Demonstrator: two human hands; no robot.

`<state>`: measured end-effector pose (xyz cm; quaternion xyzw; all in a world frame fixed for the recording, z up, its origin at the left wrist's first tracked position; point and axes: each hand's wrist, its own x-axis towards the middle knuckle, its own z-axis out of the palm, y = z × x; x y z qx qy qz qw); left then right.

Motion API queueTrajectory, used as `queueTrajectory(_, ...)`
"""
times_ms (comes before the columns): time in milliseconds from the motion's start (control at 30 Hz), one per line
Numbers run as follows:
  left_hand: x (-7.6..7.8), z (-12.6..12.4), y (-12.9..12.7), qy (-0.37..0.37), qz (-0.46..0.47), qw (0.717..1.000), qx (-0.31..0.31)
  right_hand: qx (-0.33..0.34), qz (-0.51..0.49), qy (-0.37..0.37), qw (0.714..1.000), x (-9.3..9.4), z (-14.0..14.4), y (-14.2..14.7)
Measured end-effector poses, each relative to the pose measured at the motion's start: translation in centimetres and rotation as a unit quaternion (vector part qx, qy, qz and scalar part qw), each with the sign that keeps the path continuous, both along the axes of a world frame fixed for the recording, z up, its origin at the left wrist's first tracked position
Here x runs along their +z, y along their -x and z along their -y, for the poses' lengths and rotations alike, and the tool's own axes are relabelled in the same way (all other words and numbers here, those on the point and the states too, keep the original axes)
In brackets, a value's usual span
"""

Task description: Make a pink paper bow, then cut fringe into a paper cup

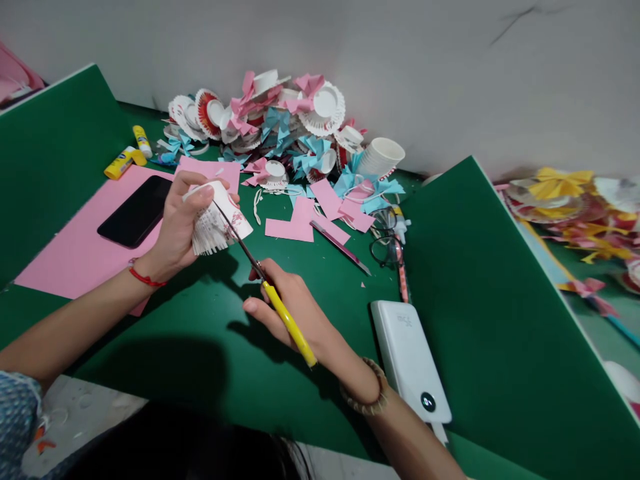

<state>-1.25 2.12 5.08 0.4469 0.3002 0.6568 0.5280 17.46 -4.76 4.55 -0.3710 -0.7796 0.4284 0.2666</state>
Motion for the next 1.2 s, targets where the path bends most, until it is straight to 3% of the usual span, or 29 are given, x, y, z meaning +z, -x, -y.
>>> queueTrajectory(1200,-0.01,0.17,-0.31,0.003,-0.024,0.999,0.03,-0.043,0.024,-0.082,0.995,0.18,0.5,0.19)
